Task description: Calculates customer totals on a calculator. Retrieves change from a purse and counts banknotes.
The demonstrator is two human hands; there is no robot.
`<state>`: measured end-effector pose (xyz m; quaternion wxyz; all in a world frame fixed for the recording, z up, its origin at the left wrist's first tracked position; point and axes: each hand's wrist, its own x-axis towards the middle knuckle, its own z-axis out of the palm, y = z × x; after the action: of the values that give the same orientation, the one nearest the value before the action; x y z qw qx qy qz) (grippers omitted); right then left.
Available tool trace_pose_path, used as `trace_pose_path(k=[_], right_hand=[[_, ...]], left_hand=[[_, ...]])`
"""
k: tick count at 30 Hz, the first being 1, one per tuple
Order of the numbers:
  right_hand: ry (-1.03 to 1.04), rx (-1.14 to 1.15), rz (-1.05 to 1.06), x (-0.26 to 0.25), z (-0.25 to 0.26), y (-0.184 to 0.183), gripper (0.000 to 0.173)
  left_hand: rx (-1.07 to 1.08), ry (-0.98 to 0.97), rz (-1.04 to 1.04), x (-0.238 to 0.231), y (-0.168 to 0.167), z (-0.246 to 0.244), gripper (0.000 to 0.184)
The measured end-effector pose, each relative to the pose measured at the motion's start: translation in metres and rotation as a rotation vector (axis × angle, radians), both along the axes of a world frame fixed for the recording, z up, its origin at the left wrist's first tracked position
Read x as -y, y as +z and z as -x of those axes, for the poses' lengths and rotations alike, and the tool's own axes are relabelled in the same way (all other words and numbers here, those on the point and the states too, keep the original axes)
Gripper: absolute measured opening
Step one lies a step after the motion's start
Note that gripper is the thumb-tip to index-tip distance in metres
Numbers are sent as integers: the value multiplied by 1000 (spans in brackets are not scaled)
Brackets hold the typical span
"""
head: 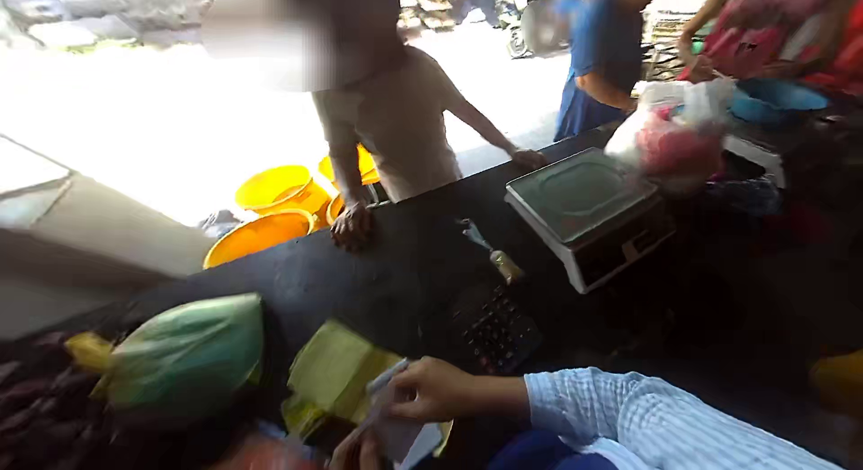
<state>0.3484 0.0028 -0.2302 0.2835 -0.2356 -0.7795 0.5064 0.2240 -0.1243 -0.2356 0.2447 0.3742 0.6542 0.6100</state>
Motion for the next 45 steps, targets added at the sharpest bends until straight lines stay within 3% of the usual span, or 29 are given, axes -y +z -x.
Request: trace_pose_path(k=[5, 10, 13, 20, 25, 30, 32, 35, 40, 45], right_hand=[[217, -26, 197, 20, 16, 10, 17], [454, 11, 345, 55, 34, -2, 20], [563, 54, 390, 82, 39, -12, 23], [970, 248, 390, 195, 56, -30, 14], [1277, 360, 370, 298, 62, -41, 21], [1388, 339, 169, 350, 65, -35, 27], [1259, 287, 147, 342, 69, -33, 26], [734, 198, 175, 282, 79, -31, 23], [-110, 33, 192, 83, 67, -17, 25], [-434, -18, 229, -60, -10, 6, 26]], left_hand=[[86, 229, -12, 37, 8, -13, 17], [241, 279, -81, 95, -4, -10, 19], [204, 333, -96, 127, -9, -20, 20], [161, 727, 10, 255, -21, -64, 25], [249, 1049, 121, 354, -24, -111, 24], [246, 1187, 204, 399, -23, -147, 22], [233, 1104, 213, 410, -30, -150, 29], [217, 911, 214, 418, -36, -147, 45], [124, 689, 295, 406, -39, -131, 33], [22, 493, 427, 368, -42, -104, 34]])
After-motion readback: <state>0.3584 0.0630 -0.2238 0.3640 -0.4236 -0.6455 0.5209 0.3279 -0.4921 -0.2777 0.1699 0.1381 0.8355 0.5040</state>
